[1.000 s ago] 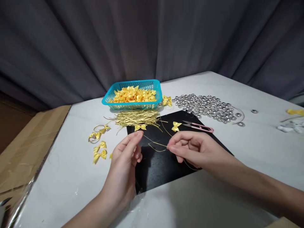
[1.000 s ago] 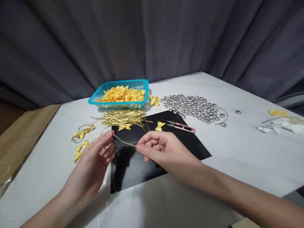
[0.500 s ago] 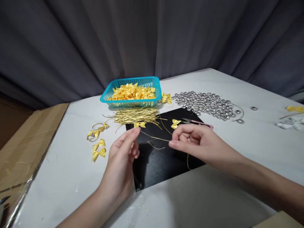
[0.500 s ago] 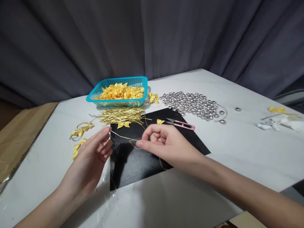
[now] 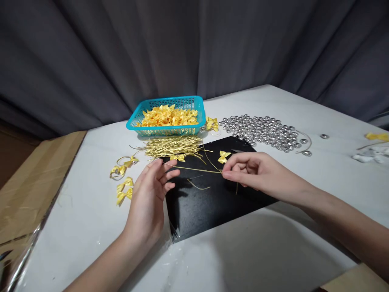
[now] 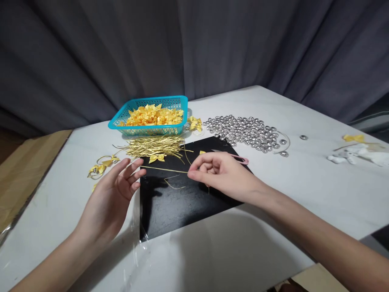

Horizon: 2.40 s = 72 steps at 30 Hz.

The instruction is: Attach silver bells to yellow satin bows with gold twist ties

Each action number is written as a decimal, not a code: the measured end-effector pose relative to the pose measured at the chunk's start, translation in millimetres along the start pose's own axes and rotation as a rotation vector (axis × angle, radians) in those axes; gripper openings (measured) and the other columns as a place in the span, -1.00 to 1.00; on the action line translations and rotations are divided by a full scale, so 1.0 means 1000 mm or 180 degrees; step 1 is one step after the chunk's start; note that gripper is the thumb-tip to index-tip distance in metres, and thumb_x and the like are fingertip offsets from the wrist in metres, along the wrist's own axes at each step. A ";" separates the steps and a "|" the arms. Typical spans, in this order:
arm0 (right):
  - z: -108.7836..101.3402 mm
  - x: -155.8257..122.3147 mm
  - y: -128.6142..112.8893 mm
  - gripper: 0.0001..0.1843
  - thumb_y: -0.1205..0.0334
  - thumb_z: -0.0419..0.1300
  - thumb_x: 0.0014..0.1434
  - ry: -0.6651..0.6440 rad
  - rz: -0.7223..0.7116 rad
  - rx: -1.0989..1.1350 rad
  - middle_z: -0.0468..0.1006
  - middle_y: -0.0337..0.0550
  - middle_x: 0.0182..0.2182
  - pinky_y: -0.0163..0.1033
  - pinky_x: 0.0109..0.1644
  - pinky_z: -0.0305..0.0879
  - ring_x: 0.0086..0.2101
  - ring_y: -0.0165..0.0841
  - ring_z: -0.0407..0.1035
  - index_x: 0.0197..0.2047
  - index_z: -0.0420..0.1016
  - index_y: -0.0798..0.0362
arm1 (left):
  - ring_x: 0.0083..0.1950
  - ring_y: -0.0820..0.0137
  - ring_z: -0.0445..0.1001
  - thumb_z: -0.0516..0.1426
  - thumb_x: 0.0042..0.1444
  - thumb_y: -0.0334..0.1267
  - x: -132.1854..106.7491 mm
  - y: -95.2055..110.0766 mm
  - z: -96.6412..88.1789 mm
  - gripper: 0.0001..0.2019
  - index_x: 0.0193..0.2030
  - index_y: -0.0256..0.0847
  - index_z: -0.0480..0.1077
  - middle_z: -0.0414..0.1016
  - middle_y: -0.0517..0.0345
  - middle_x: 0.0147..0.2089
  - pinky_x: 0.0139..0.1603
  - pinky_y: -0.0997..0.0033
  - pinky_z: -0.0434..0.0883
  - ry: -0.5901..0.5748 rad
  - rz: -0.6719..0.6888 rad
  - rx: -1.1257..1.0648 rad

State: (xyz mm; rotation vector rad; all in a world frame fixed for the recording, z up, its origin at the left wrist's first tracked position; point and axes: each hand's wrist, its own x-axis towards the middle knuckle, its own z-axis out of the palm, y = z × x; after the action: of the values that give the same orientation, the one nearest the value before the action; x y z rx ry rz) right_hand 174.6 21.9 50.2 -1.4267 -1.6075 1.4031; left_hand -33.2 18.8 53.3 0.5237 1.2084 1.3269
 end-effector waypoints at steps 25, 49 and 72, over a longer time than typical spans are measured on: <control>0.048 0.030 -0.022 -0.83 0.20 0.16 0.12 -0.0209 -0.0825 -0.0090 0.19 -0.38 -0.64 -0.39 -0.58 -0.15 -0.63 -0.58 -0.06 -0.36 0.41 0.16 | -0.51 0.62 0.35 0.23 0.00 -0.23 -0.006 -0.006 -0.003 -0.83 -0.35 -0.26 0.35 0.56 0.16 -0.32 -0.56 0.69 0.28 -0.0428 0.0164 0.0360; 0.002 0.023 -0.010 -0.84 0.23 -0.03 0.27 -0.1739 0.0065 0.0459 0.53 -0.19 -0.32 -0.44 -0.66 0.04 -0.72 -0.65 -0.05 -0.36 0.18 0.06 | -0.39 0.54 0.40 0.22 -0.04 -0.32 0.003 -0.001 -0.006 -0.89 -0.34 -0.25 0.39 0.59 0.11 -0.24 -0.48 0.65 0.28 -0.0245 0.0197 0.0391; -0.047 0.009 0.019 -0.74 0.05 0.13 0.17 -0.1021 0.0432 -0.0590 0.54 -0.12 -0.38 -0.46 -0.65 0.11 -0.59 -0.54 0.20 -0.23 0.40 0.09 | -0.53 0.53 0.31 0.23 -0.08 -0.25 0.026 -0.001 -0.014 -0.84 -0.39 -0.19 0.33 0.56 0.20 -0.37 -0.51 0.52 0.16 0.0094 0.0852 0.0590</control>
State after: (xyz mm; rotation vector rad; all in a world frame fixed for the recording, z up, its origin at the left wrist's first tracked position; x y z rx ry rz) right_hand 220.8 43.9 44.1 -1.4968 -1.9135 1.6657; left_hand -50.1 37.2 37.8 0.8242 1.3274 1.4574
